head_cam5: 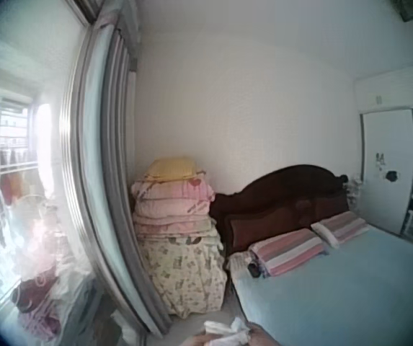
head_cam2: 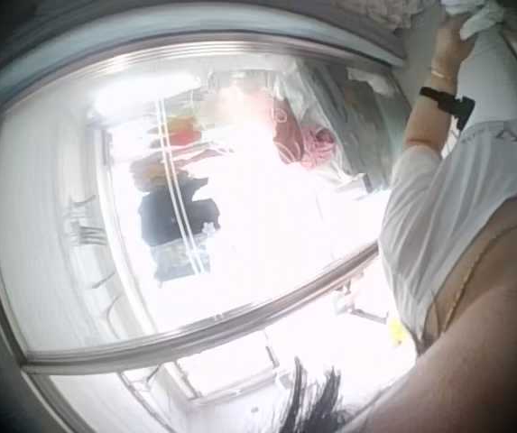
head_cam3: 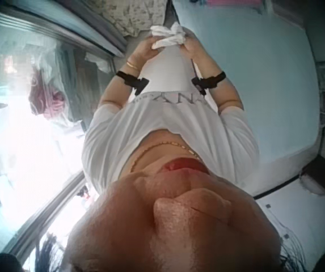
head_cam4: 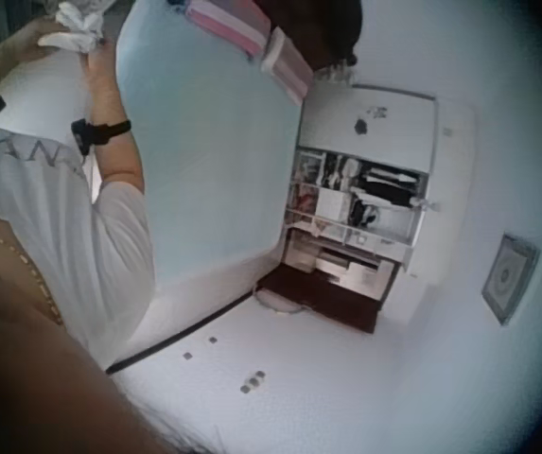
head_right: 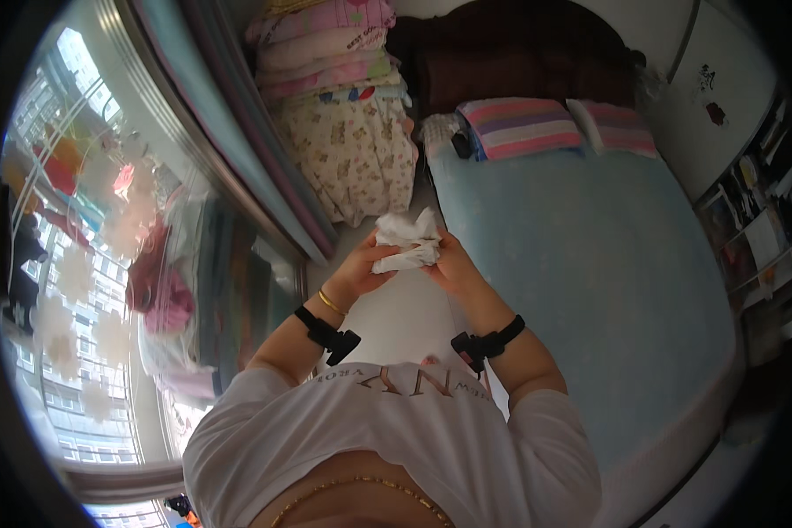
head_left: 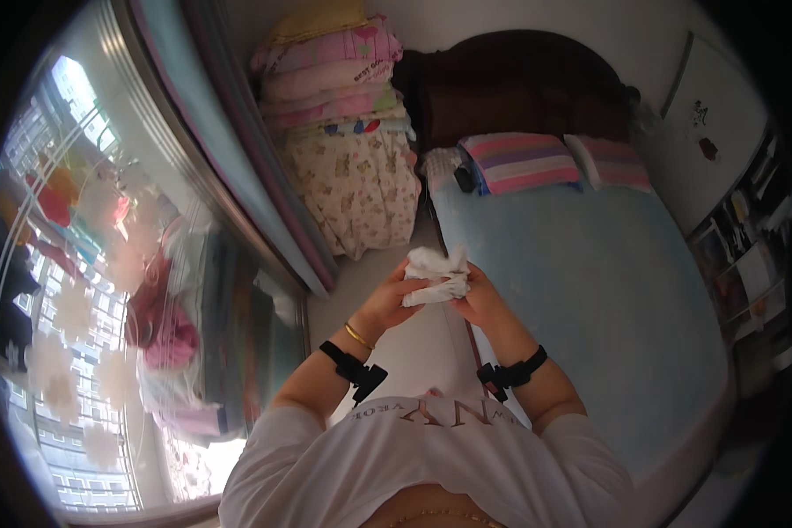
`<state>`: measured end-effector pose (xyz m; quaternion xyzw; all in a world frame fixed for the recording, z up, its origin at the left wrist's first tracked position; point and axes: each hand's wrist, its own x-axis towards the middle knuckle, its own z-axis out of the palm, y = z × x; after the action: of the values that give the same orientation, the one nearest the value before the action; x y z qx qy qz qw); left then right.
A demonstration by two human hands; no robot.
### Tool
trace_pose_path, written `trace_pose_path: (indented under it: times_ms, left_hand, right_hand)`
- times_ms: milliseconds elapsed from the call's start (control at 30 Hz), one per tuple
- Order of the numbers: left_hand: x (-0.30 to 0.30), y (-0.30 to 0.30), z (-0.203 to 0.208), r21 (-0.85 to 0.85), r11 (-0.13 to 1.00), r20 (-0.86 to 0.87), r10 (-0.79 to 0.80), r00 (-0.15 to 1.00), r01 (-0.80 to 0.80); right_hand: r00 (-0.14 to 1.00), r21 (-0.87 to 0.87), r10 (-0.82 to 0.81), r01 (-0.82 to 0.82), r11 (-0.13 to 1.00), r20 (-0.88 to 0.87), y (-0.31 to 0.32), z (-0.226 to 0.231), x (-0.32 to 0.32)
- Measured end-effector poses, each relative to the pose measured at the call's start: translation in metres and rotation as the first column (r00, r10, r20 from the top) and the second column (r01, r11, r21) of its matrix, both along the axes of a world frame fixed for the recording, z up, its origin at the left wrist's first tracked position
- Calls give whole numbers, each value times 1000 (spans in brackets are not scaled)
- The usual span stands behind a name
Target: The person wipes the headboard of a bed with a cloth, then puts away a pair of scissors into a drawer in another room before returning to continue wiping the headboard and adjusting pillows.
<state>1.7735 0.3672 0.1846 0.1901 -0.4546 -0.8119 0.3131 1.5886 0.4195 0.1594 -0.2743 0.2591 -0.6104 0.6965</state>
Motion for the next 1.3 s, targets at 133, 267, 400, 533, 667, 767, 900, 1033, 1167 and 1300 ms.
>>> trace_pose_path:
  times_ms: [133,267,400,533,667,767,900,1033,1167,1300]
  left_hand:
    - [-4,-107,-36,45,988,-173,-135,976,145]
    - [-38,-201,-11,-149,986,-188,-106,976,79]
    - [-52,-309,-16,-643,724,-14,317,948,-251]
    - [-87,-410,-10,-914,383,37,408,912,-134]
    - [-111,-480,22,-895,393,259,66,964,213]
    - [-116,-534,49,-959,234,203,173,964,160]
    - [-128,-617,101,-999,-48,-38,484,874,-17]
    - [-139,-696,141,-942,-330,-289,690,663,-66]
    - [-172,-762,153,-915,-380,-293,856,425,134]
    - [-156,-805,139,-740,-467,-436,881,184,485]
  right_hand:
    - [972,-280,-14,-54,959,-236,-90,12,-4]
    - [999,9,36,-36,999,-28,-200,20,-34]
    - [936,-62,68,-50,997,345,-291,8,-48]
    - [991,147,-63,45,988,121,-382,17,-44]
    - [914,49,-369,382,923,-172,-449,26,-87]
    - [726,-33,-618,640,768,-302,-476,19,-154]
    - [540,12,-819,836,548,-192,-497,41,-318]
    - [376,-168,-846,871,462,-378,-542,112,-481]
    - [205,-196,-838,919,343,-506,-604,148,-605]
    - [-116,-366,-673,898,243,-731,-650,121,-736]
